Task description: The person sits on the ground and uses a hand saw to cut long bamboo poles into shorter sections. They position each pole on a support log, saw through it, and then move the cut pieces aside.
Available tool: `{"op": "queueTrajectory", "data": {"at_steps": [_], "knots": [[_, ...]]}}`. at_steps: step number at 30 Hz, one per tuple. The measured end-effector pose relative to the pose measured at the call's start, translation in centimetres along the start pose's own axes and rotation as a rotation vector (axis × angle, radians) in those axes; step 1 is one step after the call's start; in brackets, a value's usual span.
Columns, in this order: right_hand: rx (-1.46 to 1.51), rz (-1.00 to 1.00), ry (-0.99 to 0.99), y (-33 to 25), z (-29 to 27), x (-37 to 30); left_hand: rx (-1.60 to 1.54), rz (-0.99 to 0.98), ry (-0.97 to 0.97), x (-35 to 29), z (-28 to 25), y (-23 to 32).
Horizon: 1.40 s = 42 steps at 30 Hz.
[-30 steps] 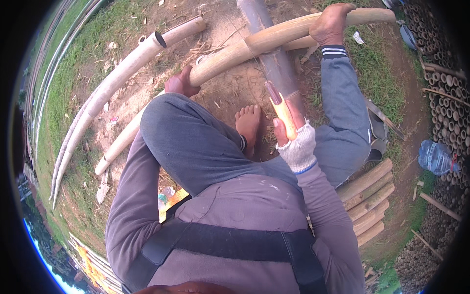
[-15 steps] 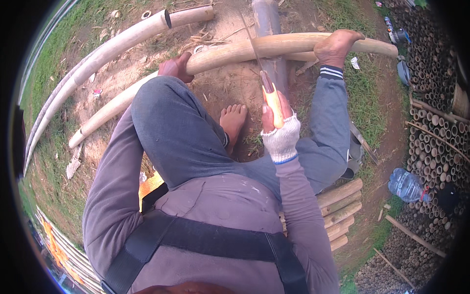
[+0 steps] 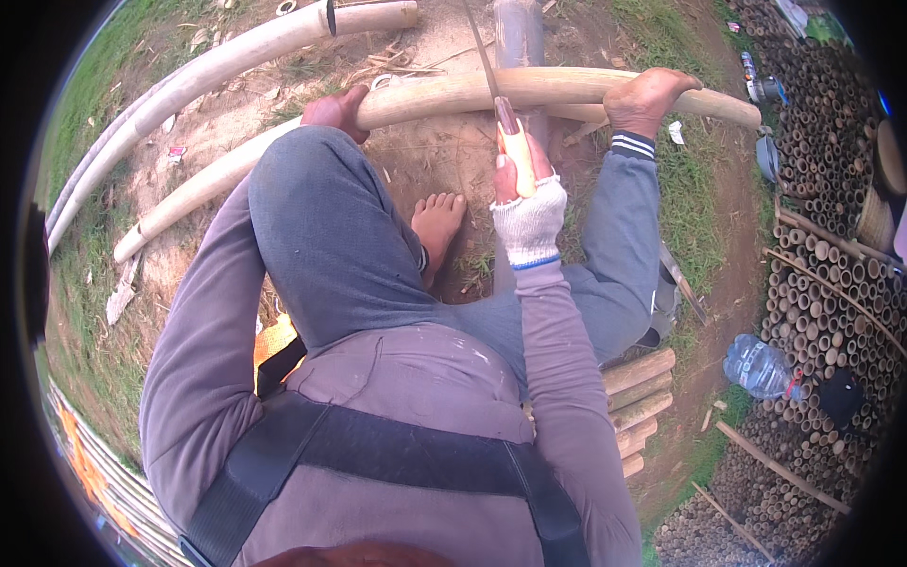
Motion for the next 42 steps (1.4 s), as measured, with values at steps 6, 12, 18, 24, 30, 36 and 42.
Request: {"op": "queueTrajectory", "data": {"at_steps": [6,12,18,24,30,36,42], "knots": [[0.305,0.446,-0.095,-4.3,-7.1,-13.1,0.024,-0.045,0.029,-2.1,-0.1,-1.3],[0.118,0.195,0.004,0.0,-0.5,-3.1,0.022,-0.012,-0.021,-0.2,0.5,-0.1],[0.006,0.087,0.039,-2.2,-2.2,-4.6,0.01,0.036,0.063,0.6,0.4,-0.5],[0.196,0.409,-0.143,-4.1,-6.9,-14.2,0.043,-0.046,0.026,-1.7,0.5,-2.0],[-0.018,-0.007,0.091,0.0,0.8,-0.4,-0.007,0.02,0.082,-1.0,-1.1,1.4],[-0.002,0.137,0.01,-3.3,-4.4,-8.9,0.004,0.002,0.034,-0.5,-0.9,0.0],[0.166,0.154,0.004,-1.9,-3.5,-10.7,0.079,-0.054,0.005,-1.0,0.0,-1.4]]}}
Point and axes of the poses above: each hand's wrist, its own x-axis towards the middle knuckle, its own z-axis out of the palm, y = z × x, the point moved 4 cm from there along x, towards the middle knuckle, and after that the axes turned 3 degrees about -z, right-handed, at the moved point
